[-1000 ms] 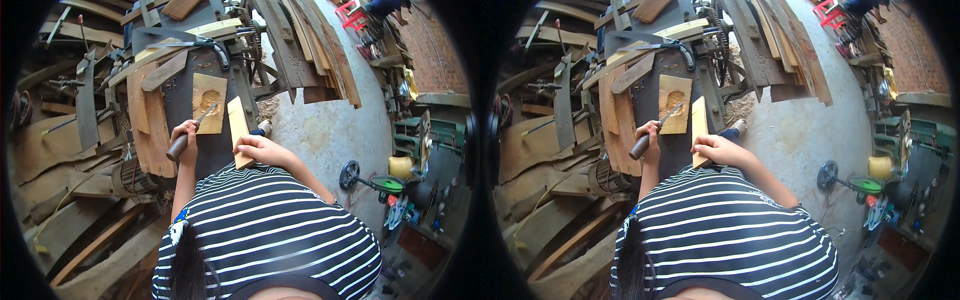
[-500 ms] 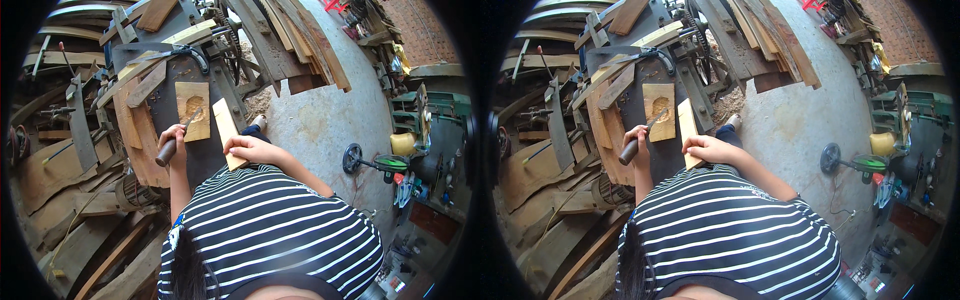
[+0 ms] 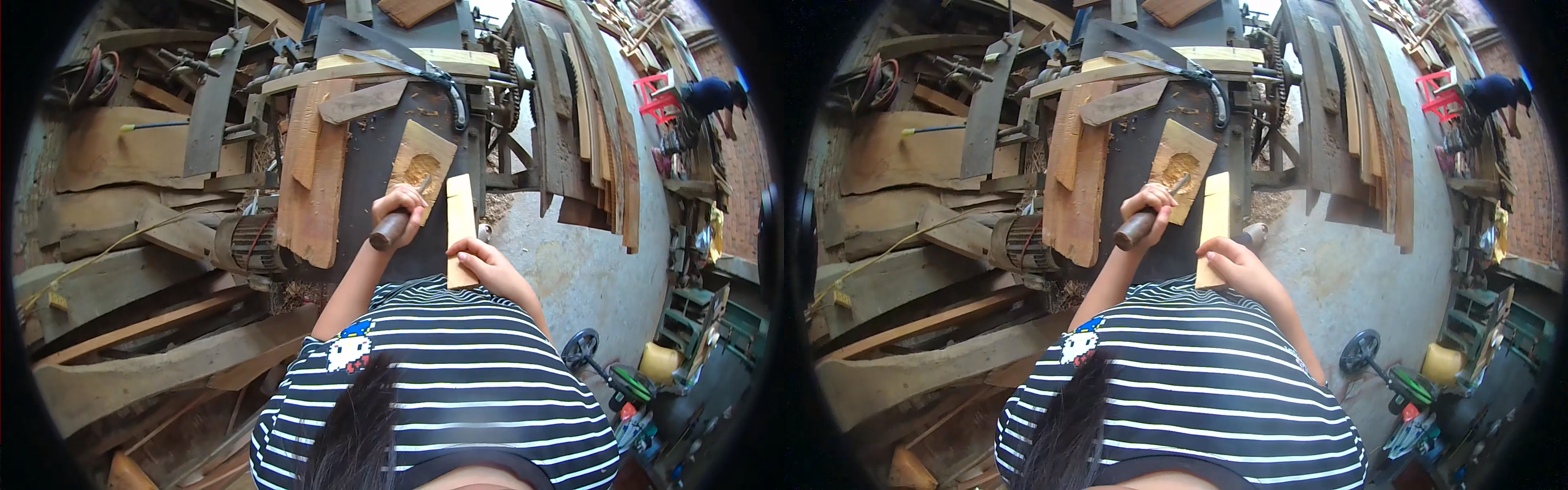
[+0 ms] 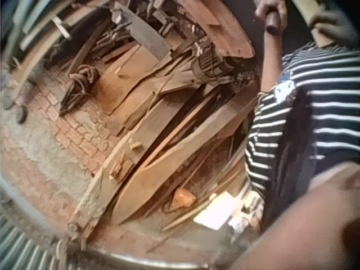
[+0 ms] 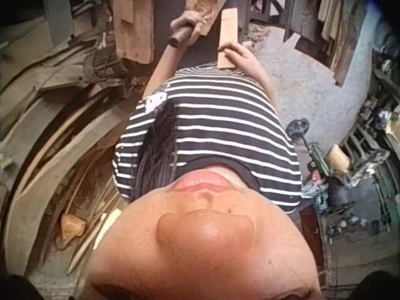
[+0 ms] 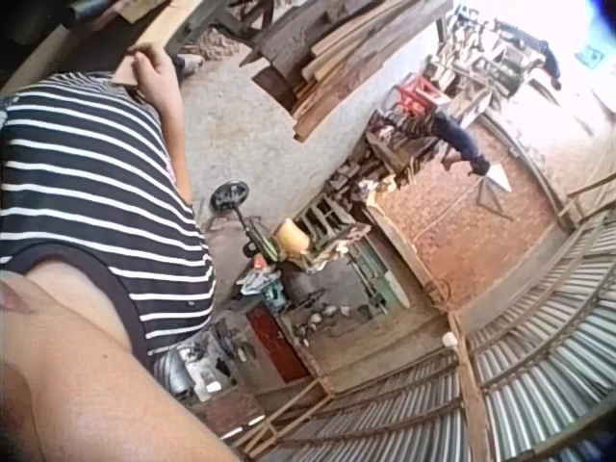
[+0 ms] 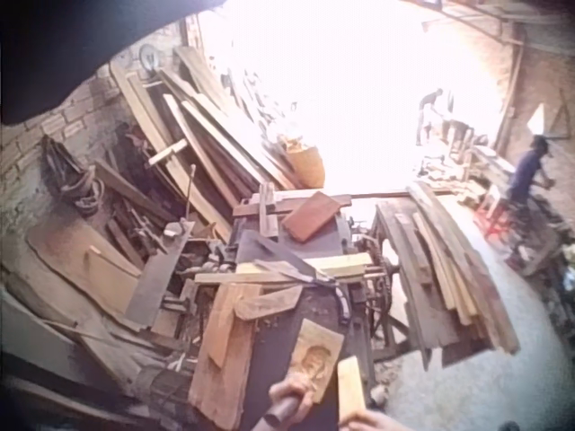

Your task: The person carves a hollow in a piece of wood using a chisel and a wooden block as a mallet. The person then inserts and presses a wooden peg into the hollowed depression by hand.

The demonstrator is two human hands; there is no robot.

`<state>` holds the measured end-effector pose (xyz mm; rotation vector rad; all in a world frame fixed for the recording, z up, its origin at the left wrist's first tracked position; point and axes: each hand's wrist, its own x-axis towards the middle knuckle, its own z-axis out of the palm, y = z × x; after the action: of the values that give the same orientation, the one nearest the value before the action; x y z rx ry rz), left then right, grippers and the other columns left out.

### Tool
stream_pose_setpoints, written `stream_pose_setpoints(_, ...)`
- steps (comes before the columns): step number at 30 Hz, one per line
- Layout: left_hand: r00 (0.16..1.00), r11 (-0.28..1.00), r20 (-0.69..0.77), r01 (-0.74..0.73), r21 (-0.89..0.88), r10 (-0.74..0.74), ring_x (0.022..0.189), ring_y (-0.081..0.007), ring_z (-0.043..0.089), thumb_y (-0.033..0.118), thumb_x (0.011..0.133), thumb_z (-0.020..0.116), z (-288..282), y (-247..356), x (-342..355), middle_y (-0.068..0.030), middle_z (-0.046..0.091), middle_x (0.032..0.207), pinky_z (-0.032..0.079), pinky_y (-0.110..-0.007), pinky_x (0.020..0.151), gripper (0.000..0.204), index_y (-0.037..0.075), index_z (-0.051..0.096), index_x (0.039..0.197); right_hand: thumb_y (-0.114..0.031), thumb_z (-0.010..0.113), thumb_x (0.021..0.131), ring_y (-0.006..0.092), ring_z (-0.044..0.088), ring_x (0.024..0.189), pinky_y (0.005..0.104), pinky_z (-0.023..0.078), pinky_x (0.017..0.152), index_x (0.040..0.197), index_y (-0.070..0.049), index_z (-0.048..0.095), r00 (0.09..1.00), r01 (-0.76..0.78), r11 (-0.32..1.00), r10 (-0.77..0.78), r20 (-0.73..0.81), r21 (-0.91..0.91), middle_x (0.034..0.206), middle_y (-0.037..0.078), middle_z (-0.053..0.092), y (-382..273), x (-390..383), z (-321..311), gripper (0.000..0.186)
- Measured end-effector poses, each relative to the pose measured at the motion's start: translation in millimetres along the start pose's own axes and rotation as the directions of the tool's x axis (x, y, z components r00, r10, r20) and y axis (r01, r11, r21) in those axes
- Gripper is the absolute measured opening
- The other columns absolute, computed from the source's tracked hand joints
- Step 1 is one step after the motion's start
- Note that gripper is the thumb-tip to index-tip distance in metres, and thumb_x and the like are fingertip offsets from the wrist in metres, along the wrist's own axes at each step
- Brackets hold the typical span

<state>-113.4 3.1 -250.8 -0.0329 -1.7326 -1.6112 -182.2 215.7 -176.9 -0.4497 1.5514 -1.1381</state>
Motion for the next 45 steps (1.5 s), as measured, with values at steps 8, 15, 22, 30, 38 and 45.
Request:
stream_pose_setpoints(8, 0.992, 0.998, 0.106, -0.064, 0.019, 0.062, 0.067, -0.0231, 0.063, -0.010, 0.066, 0.063, 10.1, -0.5, -9.6, -0.0085, 0.059, 0.067, 0.051, -0.032, 0.065, 0.020, 0.005, 0.051, 0.068, -0.012, 0.047, 0.098, 0.0165, 0.054, 0.116, 0.0288, 0.041, 0.101, 0.126, 0.000, 0.054, 0.988, -0.038, 0.999, 0.034, -0.150, -0.024, 0.124, 0.011, 0.060, 28.4, 14.2, -4.5, 0.032)
stream_pose_setpoints(15, 0.997, 0.999, 0.059, -0.048, -0.013, 0.049, 0.064, -0.0220, 0.061, -0.011, 0.067, 0.062, 11.5, -4.9, -11.6, -0.0093, 0.059, 0.068, 0.050, -0.031, 0.062, 0.020, 0.005, 0.049, 0.067, -0.012, 0.037, 0.096, 0.0436, 0.059, 0.106, 0.0608, 0.050, 0.087, 0.154, -0.032, -0.001, 0.988, -0.031, 0.438, 0.152, -0.041, 0.898, 0.135, 0.023, 0.044, 42.5, 31.5, -14.0, 0.072)
stream_pose_setpoints(22, 0.996, 0.991, 0.012, 0.087, -0.099, -0.086, 0.077, -0.0198, 0.061, -0.007, 0.079, 0.056, -3.7, -5.0, -8.6, -0.0082, 0.058, 0.073, 0.050, -0.035, 0.077, 0.017, 0.006, 0.047, 0.072, -0.008, 0.039, 0.097, 0.0167, 0.054, 0.076, 0.0268, 0.056, 0.065, 0.146, -0.033, 0.037, 0.997, 0.061, -0.005, -0.056, -0.062, 0.998, 0.102, 0.013, 0.048, 83.6, 46.3, -49.7, 0.055)
stream_pose_setpoints(30, 0.992, 0.990, 0.003, 0.129, -0.060, -0.129, 0.081, -0.0182, 0.061, -0.005, 0.083, 0.060, -7.4, -1.6, -3.4, -0.0070, 0.061, 0.079, 0.050, -0.035, 0.080, 0.013, 0.005, 0.052, 0.082, -0.020, 0.046, 0.098, 0.0280, 0.063, 0.092, 0.0347, 0.058, 0.078, 0.148, -0.010, 0.033, 0.962, 0.037, 0.123, -0.272, -0.002, 0.992, 0.109, 0.021, 0.055, 18.7, -0.8, -51.1, 0.052)
stream_pose_setpoints(38, 0.923, 0.983, 0.371, 0.042, 0.180, -0.107, 0.090, -0.0289, 0.062, 0.020, 0.065, 0.084, 10.1, 8.6, -15.1, -0.0120, 0.062, 0.097, 0.051, -0.038, 0.080, 0.051, 0.005, 0.062, 0.109, -0.014, 0.045, 0.081, 0.0296, 0.067, 0.094, 0.0296, 0.056, 0.074, 0.129, 0.010, 0.044, 0.988, -0.088, 0.699, -0.032, 0.154, 0.710, 0.116, 0.031, 0.061, -20.6, 11.6, -15.5, 0.055)
stream_pose_setpoints(45, 0.938, 0.980, 0.336, 0.014, 0.197, -0.081, 0.092, -0.0312, 0.065, 0.010, 0.067, 0.082, 17.6, 7.6, -31.1, -0.0130, 0.066, 0.101, 0.053, -0.038, 0.080, 0.042, 0.004, 0.066, 0.106, 0.000, 0.042, 0.078, 0.0112, 0.062, 0.063, 0.0246, 0.049, 0.057, 0.126, 0.003, 0.054, 0.999, 0.024, 0.991, -0.017, -0.050, 0.129, 0.082, 0.007, 0.066, 22.7, 27.8, -19.6, 0.049)
